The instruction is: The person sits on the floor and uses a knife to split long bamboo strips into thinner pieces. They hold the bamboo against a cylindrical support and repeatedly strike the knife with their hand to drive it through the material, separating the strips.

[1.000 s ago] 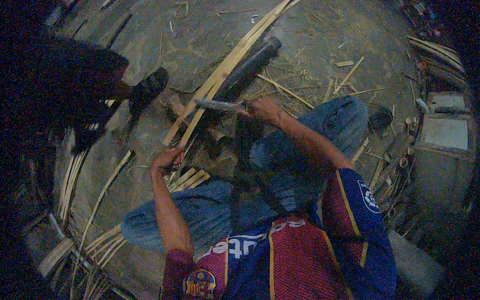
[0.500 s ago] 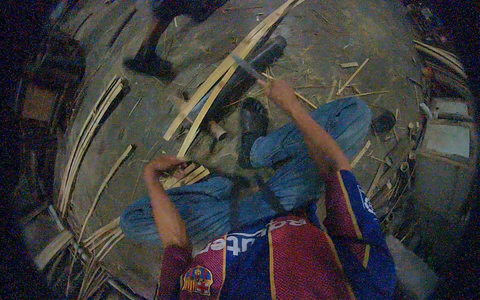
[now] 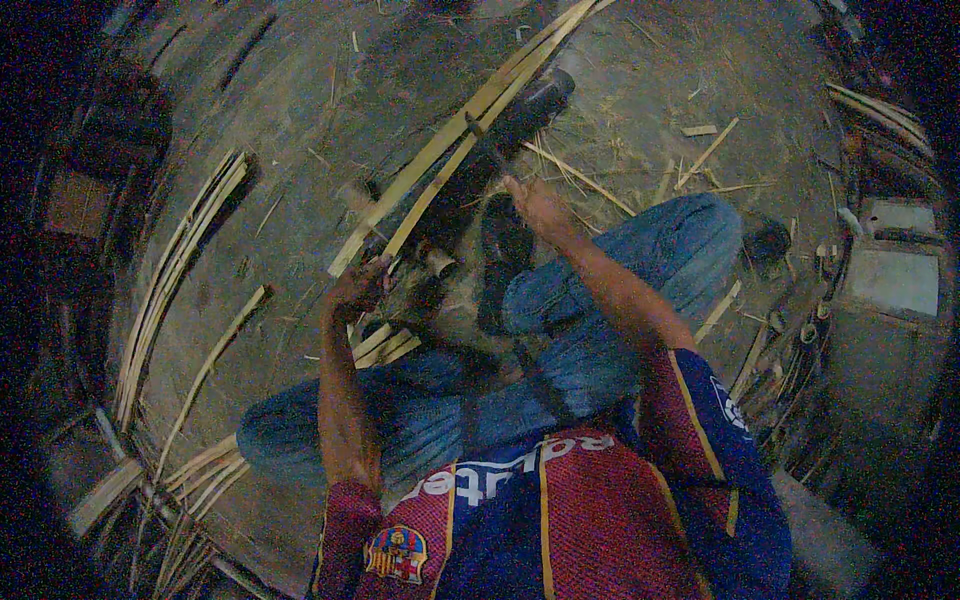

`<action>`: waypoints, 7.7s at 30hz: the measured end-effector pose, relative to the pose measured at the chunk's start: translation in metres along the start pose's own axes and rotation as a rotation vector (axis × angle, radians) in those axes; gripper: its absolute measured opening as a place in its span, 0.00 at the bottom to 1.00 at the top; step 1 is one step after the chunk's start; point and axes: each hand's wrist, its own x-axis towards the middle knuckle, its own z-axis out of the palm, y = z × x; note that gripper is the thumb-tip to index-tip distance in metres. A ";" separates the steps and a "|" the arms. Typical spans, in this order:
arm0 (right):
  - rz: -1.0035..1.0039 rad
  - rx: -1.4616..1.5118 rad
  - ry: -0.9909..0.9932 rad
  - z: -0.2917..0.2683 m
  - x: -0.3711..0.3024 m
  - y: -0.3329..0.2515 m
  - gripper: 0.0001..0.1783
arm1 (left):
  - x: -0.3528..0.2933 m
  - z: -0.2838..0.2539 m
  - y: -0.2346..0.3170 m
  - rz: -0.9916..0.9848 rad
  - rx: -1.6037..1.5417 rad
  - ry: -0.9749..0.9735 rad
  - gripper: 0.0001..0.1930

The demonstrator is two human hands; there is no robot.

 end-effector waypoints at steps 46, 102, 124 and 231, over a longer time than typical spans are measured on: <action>0.315 -0.009 0.004 -0.044 0.039 0.045 0.39 | -0.005 -0.045 -0.046 -0.055 0.004 0.080 0.26; -0.244 -0.058 -0.053 0.016 -0.020 -0.098 0.24 | 0.030 0.026 -0.021 0.426 0.426 0.710 0.19; -0.177 -0.130 -0.217 -0.006 -0.004 -0.095 0.31 | 0.030 0.001 -0.025 0.302 0.247 0.369 0.23; -0.139 0.035 -0.111 0.009 -0.010 -0.056 0.31 | 0.038 -0.025 -0.016 0.047 -0.063 0.052 0.16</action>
